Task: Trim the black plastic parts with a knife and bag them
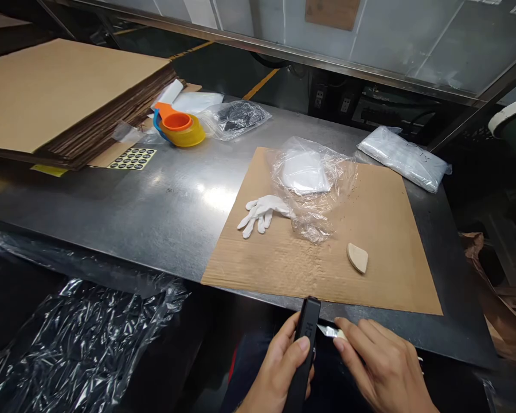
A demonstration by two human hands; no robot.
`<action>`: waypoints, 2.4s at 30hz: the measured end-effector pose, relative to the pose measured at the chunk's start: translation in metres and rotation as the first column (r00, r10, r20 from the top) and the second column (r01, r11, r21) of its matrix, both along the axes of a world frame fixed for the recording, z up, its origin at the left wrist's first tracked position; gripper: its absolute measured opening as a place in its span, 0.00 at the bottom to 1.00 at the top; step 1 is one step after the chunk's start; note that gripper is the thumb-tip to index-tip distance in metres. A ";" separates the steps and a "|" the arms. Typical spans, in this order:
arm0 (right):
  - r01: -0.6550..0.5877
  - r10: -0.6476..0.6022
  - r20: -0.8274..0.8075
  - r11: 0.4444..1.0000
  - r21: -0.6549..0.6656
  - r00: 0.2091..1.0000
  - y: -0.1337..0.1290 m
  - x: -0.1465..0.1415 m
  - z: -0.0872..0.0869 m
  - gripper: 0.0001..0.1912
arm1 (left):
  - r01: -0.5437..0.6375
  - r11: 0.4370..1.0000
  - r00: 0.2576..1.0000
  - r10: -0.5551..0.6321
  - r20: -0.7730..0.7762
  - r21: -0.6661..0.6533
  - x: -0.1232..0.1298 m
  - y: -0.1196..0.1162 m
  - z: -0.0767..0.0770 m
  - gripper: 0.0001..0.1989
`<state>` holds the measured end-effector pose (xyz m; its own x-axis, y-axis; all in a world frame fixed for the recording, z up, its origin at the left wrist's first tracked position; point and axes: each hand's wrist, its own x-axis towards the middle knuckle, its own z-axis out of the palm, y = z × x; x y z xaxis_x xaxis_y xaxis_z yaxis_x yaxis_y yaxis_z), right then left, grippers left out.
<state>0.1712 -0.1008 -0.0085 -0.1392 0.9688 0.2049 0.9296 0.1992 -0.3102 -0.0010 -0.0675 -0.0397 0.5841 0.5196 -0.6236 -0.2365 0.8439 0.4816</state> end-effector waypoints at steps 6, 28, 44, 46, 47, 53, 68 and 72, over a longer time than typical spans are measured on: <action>-0.007 0.007 0.004 1.000 -0.031 1.000 0.000 0.001 0.000 0.16 | -0.001 1.000 1.000 0.001 0.002 0.003 0.000 -0.001 -0.001 0.31; 0.013 -0.016 -0.102 1.000 -0.026 0.995 -0.001 0.004 -0.004 0.13 | 0.000 0.999 1.000 0.000 0.026 0.032 -0.002 -0.004 -0.002 0.29; 0.025 -0.026 -0.064 1.000 -0.014 0.998 -0.001 0.002 -0.005 0.13 | 0.033 0.997 0.998 -0.036 0.052 0.065 -0.002 -0.002 0.003 0.28; 0.026 -0.027 -0.061 1.000 -0.014 0.998 -0.001 0.002 -0.004 0.13 | 0.035 0.997 0.998 -0.039 0.057 0.066 -0.002 -0.002 0.003 0.28; 0.027 -0.027 -0.060 1.000 -0.012 0.998 -0.001 0.002 -0.004 0.13 | 0.034 0.997 0.998 -0.038 0.058 0.064 -0.002 -0.002 0.003 0.28; 0.030 -0.031 -0.054 1.000 -0.007 0.998 -0.001 0.001 -0.004 0.13 | 0.017 0.998 0.998 -0.020 0.051 0.057 -0.002 -0.002 0.004 0.28; 0.145 -0.178 -0.261 0.979 -0.140 0.949 0.000 0.009 -0.015 0.13 | -0.010 0.999 0.999 0.008 0.045 0.047 -0.003 -0.004 0.000 0.28; 0.090 -0.260 -0.494 0.936 -0.341 0.830 0.002 -0.002 -0.014 0.13 | -0.010 1.000 0.999 0.009 0.052 0.020 -0.002 -0.005 -0.001 0.29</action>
